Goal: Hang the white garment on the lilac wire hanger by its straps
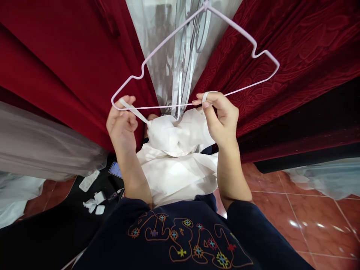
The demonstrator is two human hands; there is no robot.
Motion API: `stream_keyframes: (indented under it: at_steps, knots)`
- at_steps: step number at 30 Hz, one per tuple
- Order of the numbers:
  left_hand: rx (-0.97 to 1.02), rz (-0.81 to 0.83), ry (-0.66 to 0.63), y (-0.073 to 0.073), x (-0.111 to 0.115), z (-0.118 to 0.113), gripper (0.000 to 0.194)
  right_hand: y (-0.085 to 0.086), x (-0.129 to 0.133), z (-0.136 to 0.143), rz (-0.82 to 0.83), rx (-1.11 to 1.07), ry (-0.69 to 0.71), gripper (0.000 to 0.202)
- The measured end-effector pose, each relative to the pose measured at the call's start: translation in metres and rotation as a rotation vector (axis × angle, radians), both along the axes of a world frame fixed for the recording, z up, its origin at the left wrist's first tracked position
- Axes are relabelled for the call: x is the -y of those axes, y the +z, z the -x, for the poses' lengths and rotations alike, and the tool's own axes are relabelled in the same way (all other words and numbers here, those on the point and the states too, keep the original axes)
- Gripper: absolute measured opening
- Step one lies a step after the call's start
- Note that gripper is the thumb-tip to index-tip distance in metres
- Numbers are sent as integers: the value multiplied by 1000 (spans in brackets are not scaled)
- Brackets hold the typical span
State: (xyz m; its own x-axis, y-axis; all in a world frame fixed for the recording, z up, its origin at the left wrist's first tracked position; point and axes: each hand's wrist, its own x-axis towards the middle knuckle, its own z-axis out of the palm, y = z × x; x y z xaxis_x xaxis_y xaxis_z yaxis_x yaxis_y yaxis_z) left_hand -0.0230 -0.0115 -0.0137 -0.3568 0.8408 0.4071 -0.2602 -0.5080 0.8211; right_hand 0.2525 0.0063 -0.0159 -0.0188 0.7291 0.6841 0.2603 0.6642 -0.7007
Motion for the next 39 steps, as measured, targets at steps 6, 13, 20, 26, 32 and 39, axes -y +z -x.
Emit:
stream_keyframes:
  at_steps: [6, 13, 20, 26, 32, 39]
  knots:
    - [-46, -391, 442, -6, -9, 23, 37, -2, -6, -3, -3, 12, -16, 36]
    - [-254, -438, 246, 12, -40, 35, 41, -5, -11, 0, -14, 41, -15, 34]
    - [-637, -150, 5, 62, -52, 23, 19, -9, -13, 3, -34, 44, -5, 36]
    - [-738, -111, -9, 80, -57, 22, 21, -14, -15, 8, -3, 3, -11, 39]
    - [-125, -92, 19, 18, -51, 12, 14, -20, -19, 13, -18, -34, -28, 42]
    - [61, -37, 54, -17, -33, -40, 55, -16, -18, 21, -102, -125, -40, 34]
